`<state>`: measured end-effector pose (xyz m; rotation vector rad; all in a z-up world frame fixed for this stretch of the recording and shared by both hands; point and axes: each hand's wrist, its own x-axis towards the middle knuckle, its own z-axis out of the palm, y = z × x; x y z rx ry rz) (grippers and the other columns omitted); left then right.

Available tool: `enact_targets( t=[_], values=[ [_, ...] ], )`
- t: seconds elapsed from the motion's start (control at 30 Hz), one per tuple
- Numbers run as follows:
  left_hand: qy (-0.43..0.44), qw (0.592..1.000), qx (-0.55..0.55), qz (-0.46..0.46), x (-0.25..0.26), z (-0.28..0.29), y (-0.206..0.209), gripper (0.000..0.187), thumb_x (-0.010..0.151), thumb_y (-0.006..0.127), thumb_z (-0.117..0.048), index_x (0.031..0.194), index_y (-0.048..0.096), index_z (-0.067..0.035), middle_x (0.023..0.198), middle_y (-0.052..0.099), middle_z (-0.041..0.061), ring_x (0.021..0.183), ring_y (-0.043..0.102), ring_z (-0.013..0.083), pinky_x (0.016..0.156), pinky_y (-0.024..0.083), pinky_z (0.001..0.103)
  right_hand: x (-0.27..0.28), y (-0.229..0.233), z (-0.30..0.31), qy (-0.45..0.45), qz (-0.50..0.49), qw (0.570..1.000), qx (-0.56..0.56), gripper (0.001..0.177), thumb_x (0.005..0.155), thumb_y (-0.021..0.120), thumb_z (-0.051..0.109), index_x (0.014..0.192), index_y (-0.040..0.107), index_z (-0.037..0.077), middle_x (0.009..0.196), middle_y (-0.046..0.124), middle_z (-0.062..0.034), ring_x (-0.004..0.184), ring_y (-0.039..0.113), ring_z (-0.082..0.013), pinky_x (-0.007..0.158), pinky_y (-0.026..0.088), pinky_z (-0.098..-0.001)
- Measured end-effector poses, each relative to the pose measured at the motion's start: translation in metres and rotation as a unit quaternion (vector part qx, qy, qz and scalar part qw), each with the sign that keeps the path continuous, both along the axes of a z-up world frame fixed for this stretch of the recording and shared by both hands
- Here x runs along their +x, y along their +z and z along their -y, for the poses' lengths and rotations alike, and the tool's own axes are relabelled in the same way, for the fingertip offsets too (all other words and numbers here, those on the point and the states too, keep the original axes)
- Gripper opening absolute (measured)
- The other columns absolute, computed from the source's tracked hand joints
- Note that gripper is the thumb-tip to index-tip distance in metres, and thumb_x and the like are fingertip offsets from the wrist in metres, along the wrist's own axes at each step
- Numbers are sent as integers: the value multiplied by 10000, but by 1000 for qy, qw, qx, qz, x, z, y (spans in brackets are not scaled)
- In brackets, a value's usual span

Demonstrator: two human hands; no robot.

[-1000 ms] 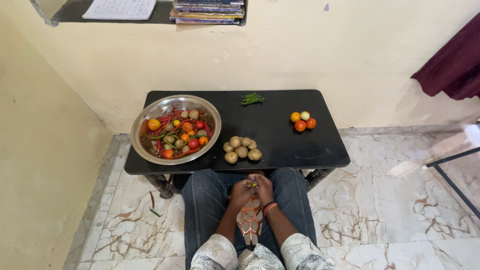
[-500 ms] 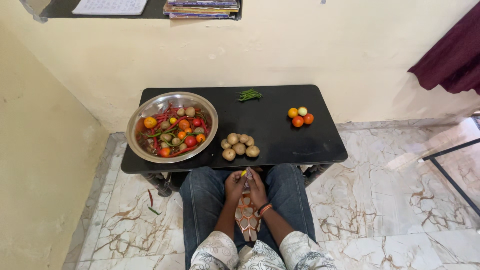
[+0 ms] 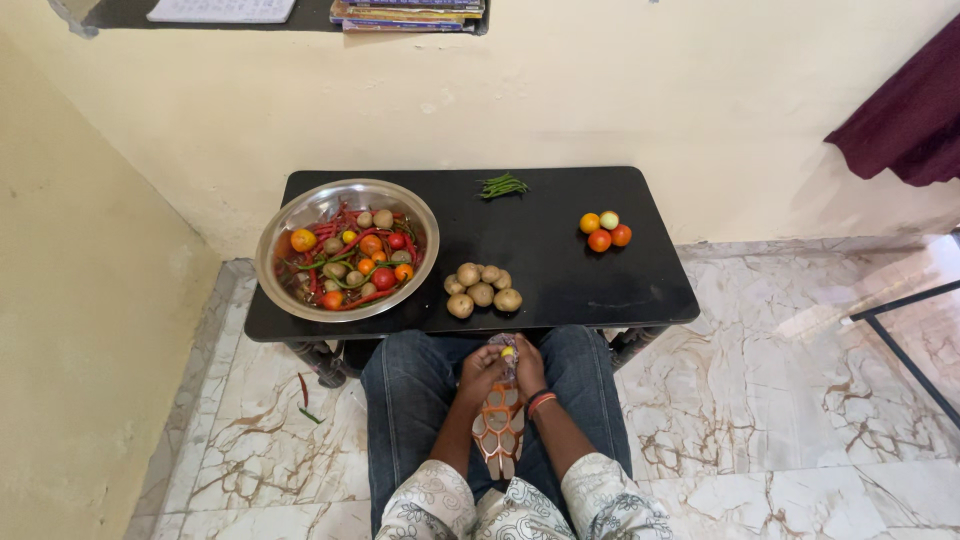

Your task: The person sits on the floor and peels small yellow vegetables using a cloth, placing the peeled items on a black table next to a bowl of mixed vegetables and a pile of potatoes.

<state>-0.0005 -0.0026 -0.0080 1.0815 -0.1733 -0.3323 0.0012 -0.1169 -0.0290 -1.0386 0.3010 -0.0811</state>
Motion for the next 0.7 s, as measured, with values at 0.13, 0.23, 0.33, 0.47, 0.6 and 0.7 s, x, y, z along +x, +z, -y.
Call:
enact_targets(
  t=[0.13,0.23,0.33,0.47,0.6,0.7],
  values=[
    [57,998,-37,-9,2,5,3,227,940,665,-29,1166,674,-1,1025,746,63,881,692,104,784,561,251,1,-2,-1,9,8,999,-51,430,1091,452,388,1149,674,24,988,681,-58,881,634,-152,801,519,-302],
    [140,989,-54,14,5,6,10,197,951,684,-10,1146,671,12,1044,741,86,897,682,114,798,559,261,-3,-9,-7,37,90,982,-163,420,1083,440,341,1298,615,25,1191,669,-80,1082,619,-163,961,477,-294],
    [179,983,-31,24,4,4,16,186,945,700,1,1125,654,0,1026,730,86,879,671,117,776,553,269,-12,-19,-17,22,130,950,-282,444,1061,451,274,1421,517,22,1352,623,-107,1233,587,-185,1049,444,-308],
    [113,993,31,20,5,-3,20,225,918,670,5,1142,662,-13,1011,734,56,881,680,102,779,554,257,-17,-23,-8,-35,251,885,-390,431,1075,439,210,1402,555,-45,1433,571,-180,1338,524,-249,1117,386,-348],
    [6,997,25,69,3,-2,19,209,960,683,-33,1164,678,13,983,743,69,864,682,124,762,559,268,-6,-11,-1,-5,156,946,-286,340,1088,491,234,1246,669,-9,1239,664,-135,1121,629,-221,976,486,-335],
    [-12,998,36,42,-9,-2,15,253,932,729,-62,1171,664,-7,1011,749,51,893,692,120,767,570,269,-5,-4,6,14,22,996,-84,320,1071,544,252,1186,701,-2,1086,699,-129,962,642,-215,852,517,-340]
  ],
)
